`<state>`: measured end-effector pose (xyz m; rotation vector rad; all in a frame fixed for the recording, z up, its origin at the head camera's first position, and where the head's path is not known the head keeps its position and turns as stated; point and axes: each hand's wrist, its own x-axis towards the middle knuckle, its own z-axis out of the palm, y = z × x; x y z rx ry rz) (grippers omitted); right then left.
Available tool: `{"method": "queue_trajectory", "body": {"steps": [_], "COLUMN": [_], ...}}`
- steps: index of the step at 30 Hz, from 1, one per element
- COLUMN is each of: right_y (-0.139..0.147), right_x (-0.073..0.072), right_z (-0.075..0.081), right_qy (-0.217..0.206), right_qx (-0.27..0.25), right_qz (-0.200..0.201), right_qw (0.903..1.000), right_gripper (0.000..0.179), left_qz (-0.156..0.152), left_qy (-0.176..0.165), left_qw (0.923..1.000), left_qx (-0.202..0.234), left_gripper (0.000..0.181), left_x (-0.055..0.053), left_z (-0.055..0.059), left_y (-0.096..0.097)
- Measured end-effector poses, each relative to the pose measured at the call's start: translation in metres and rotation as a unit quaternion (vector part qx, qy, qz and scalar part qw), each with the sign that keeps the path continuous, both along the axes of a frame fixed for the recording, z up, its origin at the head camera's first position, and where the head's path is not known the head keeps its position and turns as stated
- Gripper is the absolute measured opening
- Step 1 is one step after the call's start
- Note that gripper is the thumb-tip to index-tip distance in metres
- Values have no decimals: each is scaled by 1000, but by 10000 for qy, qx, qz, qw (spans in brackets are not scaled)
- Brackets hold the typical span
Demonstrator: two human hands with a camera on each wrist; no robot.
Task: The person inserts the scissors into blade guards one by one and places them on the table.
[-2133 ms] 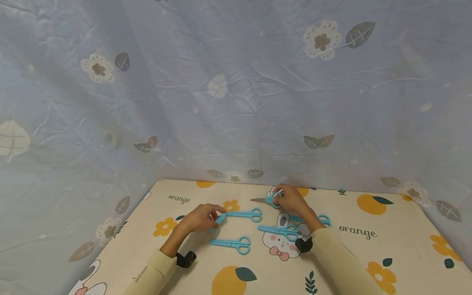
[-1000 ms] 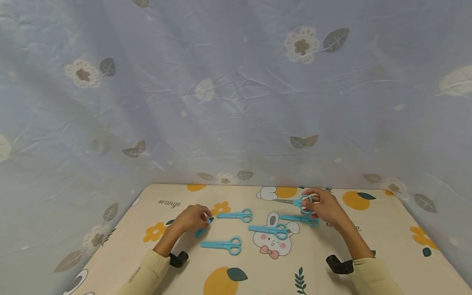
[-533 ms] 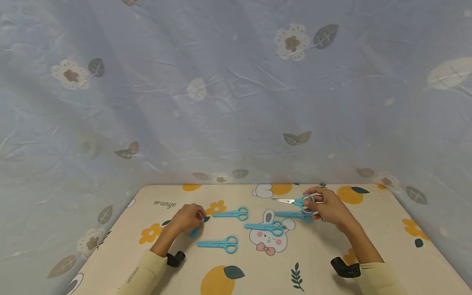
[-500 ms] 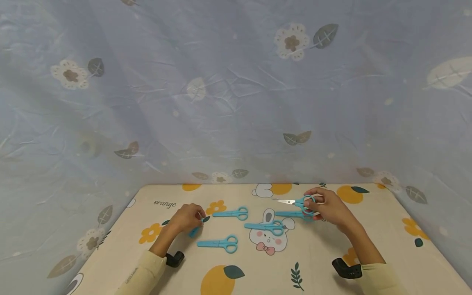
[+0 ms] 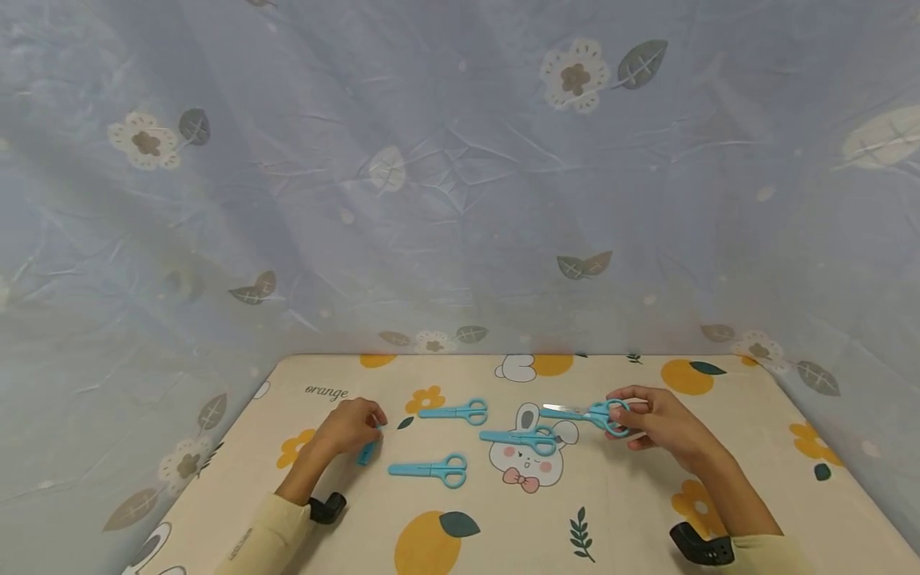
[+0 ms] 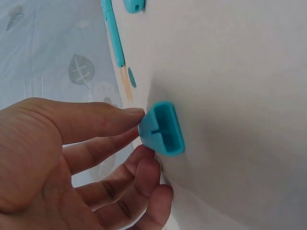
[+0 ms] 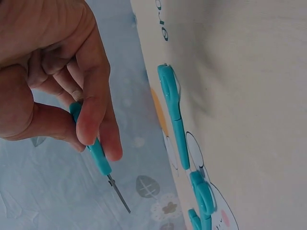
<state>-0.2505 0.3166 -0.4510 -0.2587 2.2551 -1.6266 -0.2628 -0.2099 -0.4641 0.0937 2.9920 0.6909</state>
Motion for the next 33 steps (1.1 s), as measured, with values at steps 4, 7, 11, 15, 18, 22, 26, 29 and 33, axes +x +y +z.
{"method": "queue_trajectory", "body": {"steps": [4,7,11,15,18,22,26,29,33], "right_y": [0,0,2,6,8,8,7,6,5], "right_x": [1,1,2,3,3,2,2,2,2], "right_z": [-1,-2,-1,0,1,3,3,2,0], "right_qy": [-90,-73,-37,-23,-1,38,44,25,-5], "right_qx": [-78,-83,-63,-119,-181,-224,-215,-197,-200], "right_qz": [97,167,233,270,286,316,331,344,365], "right_qw": [9999,9998,9997,9996,9994,9992,9992,9992,9991], "right_gripper": [63,62,60,53,45,38,43,48,48], "left_qz": [58,127,191,188,139,10,-124,-216,-401], "left_qy": [26,28,51,66,39,-75,-202,-250,-323], "left_qw": [10000,9999,9998,9998,9999,9999,9993,9986,9975], "left_qx": [24,28,-17,-16,41,129,305,402,476], "left_gripper": [14,13,12,10,11,17,21,23,25], "left_x": [4,7,12,19,25,31,35,37,40], "left_z": [1,1,0,2,5,9,8,7,6], "left_y": [-5,-9,-16,-26,-34,-45,-53,-55,-59]}}
